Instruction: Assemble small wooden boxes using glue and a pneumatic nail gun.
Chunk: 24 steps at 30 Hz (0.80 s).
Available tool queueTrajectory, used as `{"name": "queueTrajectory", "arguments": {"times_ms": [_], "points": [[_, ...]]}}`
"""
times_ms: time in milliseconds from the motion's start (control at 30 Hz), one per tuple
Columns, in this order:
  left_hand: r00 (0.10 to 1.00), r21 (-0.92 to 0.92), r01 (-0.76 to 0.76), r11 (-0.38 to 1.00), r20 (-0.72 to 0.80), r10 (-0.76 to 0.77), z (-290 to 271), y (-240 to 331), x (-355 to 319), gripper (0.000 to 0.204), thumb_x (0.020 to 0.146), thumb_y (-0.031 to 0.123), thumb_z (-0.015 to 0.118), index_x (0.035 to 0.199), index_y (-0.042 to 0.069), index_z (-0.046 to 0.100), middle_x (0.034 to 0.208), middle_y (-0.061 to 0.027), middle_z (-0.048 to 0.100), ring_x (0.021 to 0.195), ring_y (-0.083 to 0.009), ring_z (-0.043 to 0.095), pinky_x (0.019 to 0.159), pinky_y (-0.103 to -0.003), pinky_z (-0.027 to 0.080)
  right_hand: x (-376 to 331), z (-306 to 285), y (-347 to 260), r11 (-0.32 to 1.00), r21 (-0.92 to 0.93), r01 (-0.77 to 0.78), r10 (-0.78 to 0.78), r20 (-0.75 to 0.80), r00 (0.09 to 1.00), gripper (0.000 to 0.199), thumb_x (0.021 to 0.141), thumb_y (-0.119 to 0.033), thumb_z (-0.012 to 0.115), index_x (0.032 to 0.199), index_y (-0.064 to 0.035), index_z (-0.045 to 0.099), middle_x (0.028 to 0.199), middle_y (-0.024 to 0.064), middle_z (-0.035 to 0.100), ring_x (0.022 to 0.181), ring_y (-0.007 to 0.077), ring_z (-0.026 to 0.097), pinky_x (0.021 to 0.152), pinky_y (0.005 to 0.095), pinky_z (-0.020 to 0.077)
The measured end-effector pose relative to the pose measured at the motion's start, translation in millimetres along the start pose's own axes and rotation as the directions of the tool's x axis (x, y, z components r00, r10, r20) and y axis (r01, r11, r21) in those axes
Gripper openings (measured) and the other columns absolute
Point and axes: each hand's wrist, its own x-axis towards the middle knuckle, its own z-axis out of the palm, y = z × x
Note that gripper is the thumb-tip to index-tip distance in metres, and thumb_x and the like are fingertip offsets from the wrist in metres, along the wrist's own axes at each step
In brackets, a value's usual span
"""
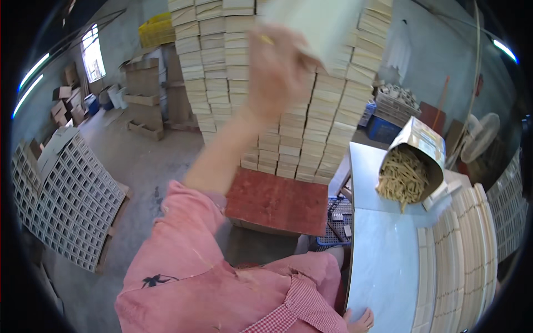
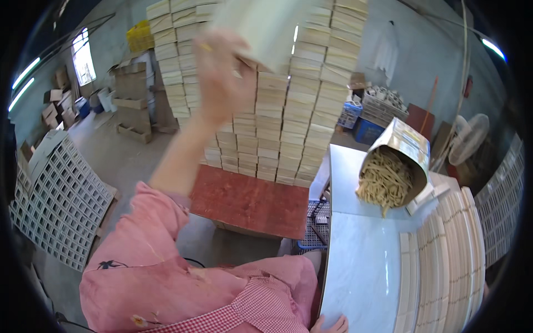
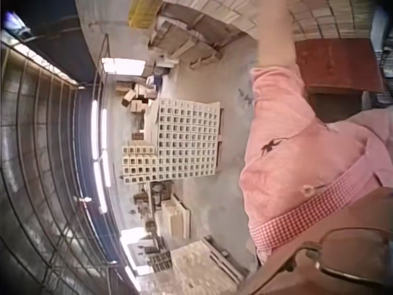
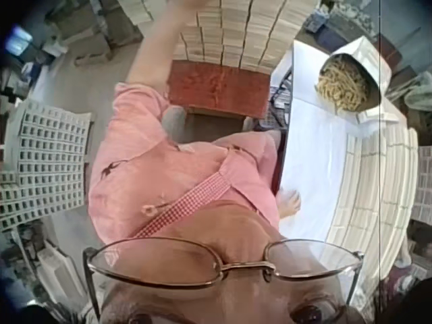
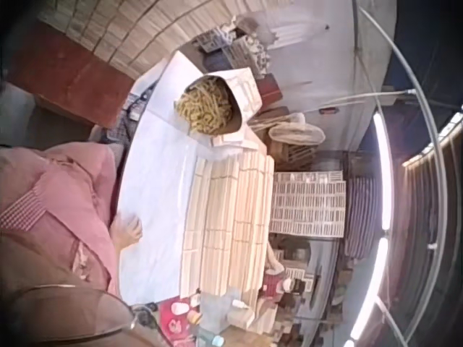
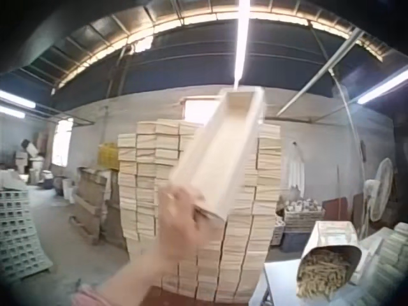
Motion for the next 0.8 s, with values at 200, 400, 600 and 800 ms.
{"name": "queueTrajectory", "arguments": {"times_ms": [200, 400, 600, 800], "points": [[0.759, 0.775, 0.296, 0.558, 0.164, -0.630, -56, -215, 89, 0.030, 0.082, 0.009, 0.065, 0.111, 0.003, 0.062, 0.107, -0.0187, 0.063, 0.092, -0.0338, 0.056, 0.085, -0.045, 0.044, -12, 85, 72, 0.549, -0.759, 0.349, -0.489, 0.047, 0.871, 0.074, 0.077, -0.055, 0.077, 0.136, -0.0140, 0.060, 0.137, 0.0095, 0.060, 0.126, 0.0314, 0.055, 0.104, 0.0445, 0.0445], [0.767, 0.917, 0.166, 0.363, 0.112, -0.632, -43, -417, 128, 0.037, 0.082, 0.011, 0.062, 0.118, 0.003, 0.060, 0.114, -0.0230, 0.060, 0.103, -0.0414, 0.056, 0.094, -0.050, 0.044, 67, 99, 87, 0.472, -0.881, -0.023, -0.878, -0.468, -0.095, 0.061, 0.095, -0.037, 0.051, 0.152, -0.0176, 0.043, 0.148, 0.0134, 0.049, 0.131, 0.0379, 0.050, 0.103, 0.0540, 0.0439], [0.909, 0.854, 0.172, 0.491, 0.054, -0.412, -34, -527, 118, 0.028, 0.081, 0.012, 0.063, 0.107, 0.004, 0.066, 0.109, -0.0225, 0.064, 0.098, -0.0407, 0.060, 0.089, -0.046, 0.048, 5, 1, -9, 0.624, -0.667, 0.407, -0.098, 0.450, 0.887, 0.065, 0.094, -0.041, 0.051, 0.153, -0.0165, 0.041, 0.150, 0.0144, 0.048, 0.136, 0.0377, 0.046, 0.106, 0.0554, 0.0425], [0.830, 0.629, 0.381, 0.678, 0.090, -0.550, -66, -547, 109, 0.023, 0.081, 0.014, 0.065, 0.102, 0.004, 0.070, 0.104, -0.0207, 0.068, 0.095, -0.0393, 0.064, 0.086, -0.044, 0.051, 49, 69, 32, 0.515, -0.722, 0.461, -0.725, -0.080, 0.685, 0.070, 0.091, -0.046, 0.054, 0.153, -0.0165, 0.040, 0.151, 0.0145, 0.047, 0.139, 0.0375, 0.044, 0.108, 0.0552, 0.0417]]}}
